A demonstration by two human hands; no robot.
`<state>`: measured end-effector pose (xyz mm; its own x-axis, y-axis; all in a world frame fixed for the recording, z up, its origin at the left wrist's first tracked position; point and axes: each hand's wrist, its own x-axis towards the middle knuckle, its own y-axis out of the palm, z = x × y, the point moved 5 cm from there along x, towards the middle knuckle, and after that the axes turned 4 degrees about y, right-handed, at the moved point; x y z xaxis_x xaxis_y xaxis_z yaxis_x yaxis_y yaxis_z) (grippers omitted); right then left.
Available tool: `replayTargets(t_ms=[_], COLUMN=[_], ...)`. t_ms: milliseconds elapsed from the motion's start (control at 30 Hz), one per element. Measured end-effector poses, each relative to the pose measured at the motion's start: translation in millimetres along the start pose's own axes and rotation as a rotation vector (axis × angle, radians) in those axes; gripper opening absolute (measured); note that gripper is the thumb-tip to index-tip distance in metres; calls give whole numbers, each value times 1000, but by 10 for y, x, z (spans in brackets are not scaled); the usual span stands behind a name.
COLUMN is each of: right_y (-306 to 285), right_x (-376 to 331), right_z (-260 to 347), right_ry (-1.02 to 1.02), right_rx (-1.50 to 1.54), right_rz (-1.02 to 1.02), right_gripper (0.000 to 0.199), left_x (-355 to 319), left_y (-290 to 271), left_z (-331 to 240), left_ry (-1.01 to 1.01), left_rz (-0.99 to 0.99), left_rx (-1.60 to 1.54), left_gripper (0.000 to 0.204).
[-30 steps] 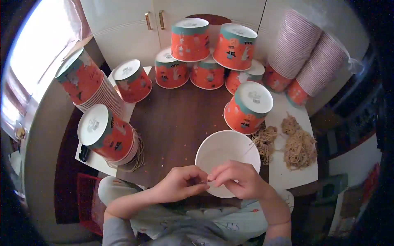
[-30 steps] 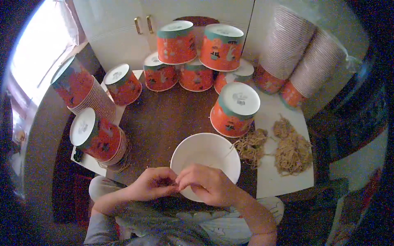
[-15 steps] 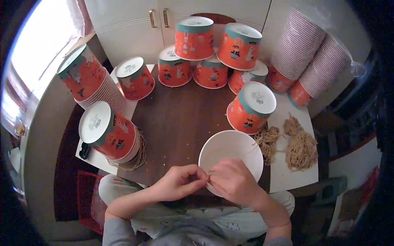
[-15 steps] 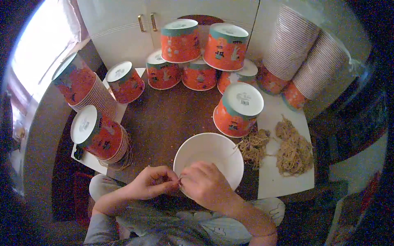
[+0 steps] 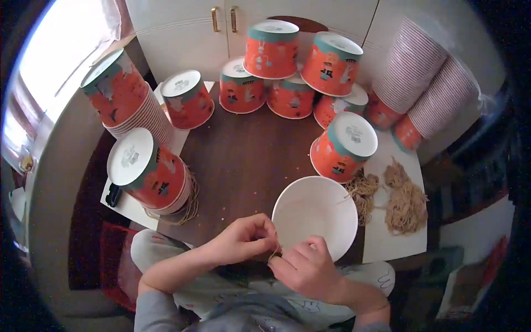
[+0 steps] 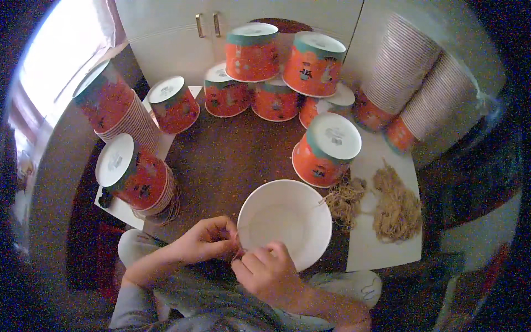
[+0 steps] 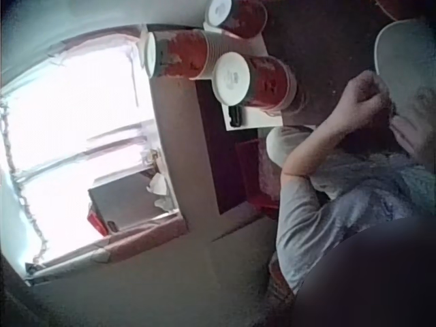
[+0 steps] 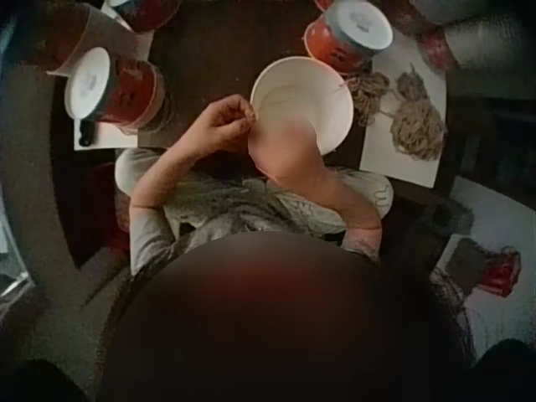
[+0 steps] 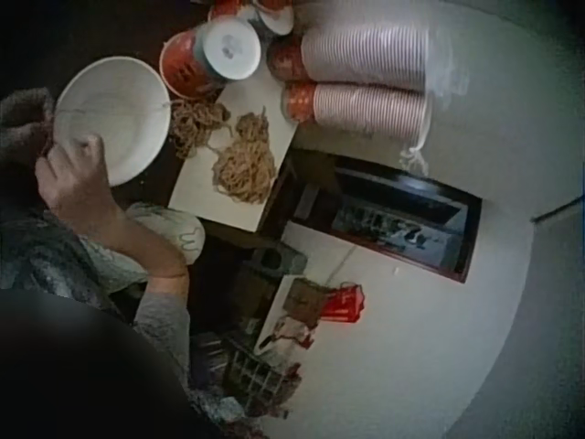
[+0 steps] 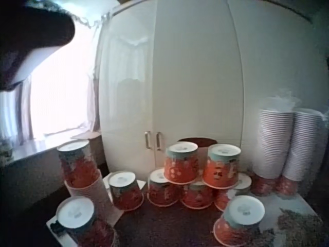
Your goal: Tying bundles of string or twine to the rims of paper buckets.
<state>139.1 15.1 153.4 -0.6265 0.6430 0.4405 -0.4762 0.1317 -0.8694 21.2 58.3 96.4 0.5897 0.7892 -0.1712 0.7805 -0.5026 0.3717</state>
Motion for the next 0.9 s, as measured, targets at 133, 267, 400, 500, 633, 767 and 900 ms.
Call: replayTargets(t_ms=[133,267,400,500,633,767,900], right_y=[134,149,20,31,67,16,10], right_x=[-24,-19,50,51,52,49,45], right_z=[7,32,-117,-264,-298,-241,-201], right_ry=[-53,-77,76,167,207,177,153], right_rx=[-156,-153,37,109,201,94,30], right_rz=[77,79,39,-18,-23,-56,-70], right_gripper=[12,14,16,17,17,15,13], left_x=[-16,-31,-29,-30,-40,-64,-67], left_y=[-3,21,-34,-9,-5,-8,-13], left_z=[-30,-89,-26,-56,-136,-130,-138], left_ry=[109,146,171,234,242,205,139], left_rz=[18,26,11,28,-32,-32,-28], left_rx=[141,223,267,392,496,345,250], left_gripper=[7,8,10,11,12,16,17])
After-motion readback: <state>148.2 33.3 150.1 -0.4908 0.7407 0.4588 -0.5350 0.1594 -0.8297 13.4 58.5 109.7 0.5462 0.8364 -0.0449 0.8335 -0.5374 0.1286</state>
